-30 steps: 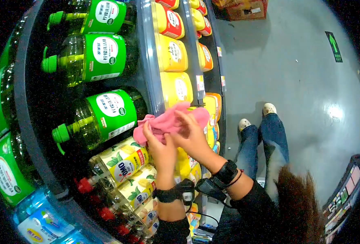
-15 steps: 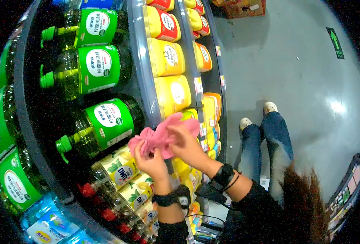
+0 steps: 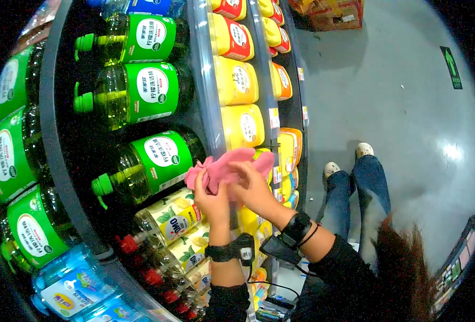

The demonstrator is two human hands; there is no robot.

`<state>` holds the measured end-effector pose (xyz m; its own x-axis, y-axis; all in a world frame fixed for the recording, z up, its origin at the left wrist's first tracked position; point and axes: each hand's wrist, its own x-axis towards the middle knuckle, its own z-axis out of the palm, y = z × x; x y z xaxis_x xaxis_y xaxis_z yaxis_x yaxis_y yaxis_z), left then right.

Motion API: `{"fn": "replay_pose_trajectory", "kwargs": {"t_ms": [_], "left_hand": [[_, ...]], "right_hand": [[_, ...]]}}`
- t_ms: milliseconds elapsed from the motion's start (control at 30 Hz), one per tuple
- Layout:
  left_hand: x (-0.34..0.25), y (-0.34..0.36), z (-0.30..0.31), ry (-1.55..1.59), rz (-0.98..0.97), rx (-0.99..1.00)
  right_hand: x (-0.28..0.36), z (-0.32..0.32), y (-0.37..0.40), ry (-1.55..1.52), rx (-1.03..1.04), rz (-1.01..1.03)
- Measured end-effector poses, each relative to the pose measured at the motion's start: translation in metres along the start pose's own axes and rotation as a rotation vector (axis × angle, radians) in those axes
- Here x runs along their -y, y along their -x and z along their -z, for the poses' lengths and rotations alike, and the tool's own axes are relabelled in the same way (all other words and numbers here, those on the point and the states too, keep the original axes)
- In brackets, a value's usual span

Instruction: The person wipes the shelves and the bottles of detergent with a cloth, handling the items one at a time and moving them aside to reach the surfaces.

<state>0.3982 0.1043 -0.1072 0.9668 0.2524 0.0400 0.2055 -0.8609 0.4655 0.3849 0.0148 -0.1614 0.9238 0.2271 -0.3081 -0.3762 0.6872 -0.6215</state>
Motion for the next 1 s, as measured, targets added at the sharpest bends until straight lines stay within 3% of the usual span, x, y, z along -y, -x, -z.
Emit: {"fn": "replay_pose_trajectory", "kwargs": {"t_ms": [167, 233, 300, 367, 500, 667, 833, 1000], "left_hand": [[-0.010, 0.014, 0.008, 0.203, -0.028, -0.030], [-0.019, 0.009, 0.003, 0.175, -0.203, 0.035], [-0.025, -0.009, -0.006, 0.093, -0.246, 0.044], [-0.022, -0.018, -0.014, 0.051, -0.220, 0.089], [-0.022, -0.018, -0.014, 0.085, -0.109, 0.073], [-0.004, -0.010, -0.014, 0.021, -0.082, -0.110], [-0.028, -0.006, -0.014, 0.019, 0.041, -0.083], [-0.033, -0.017, -0.014, 0.054, -0.037, -0.012]], "right_hand": [[0.014, 0.004, 0.011, 0.018, 0.020, -0.008], [0.025, 0.002, 0.012, -0.013, -0.034, 0.013], [0.032, 0.001, 0.004, -0.048, -0.028, 0.041], [0.031, 0.003, -0.009, 0.103, -0.025, 0.191], [0.018, -0.003, -0.023, 0.098, -0.008, 0.160], [0.015, -0.005, -0.020, 0.303, 0.005, 0.124], [0.016, 0.010, -0.014, 0.217, 0.054, 0.099], [0.019, 0.011, -0.009, -0.047, 0.049, 0.006]]}}
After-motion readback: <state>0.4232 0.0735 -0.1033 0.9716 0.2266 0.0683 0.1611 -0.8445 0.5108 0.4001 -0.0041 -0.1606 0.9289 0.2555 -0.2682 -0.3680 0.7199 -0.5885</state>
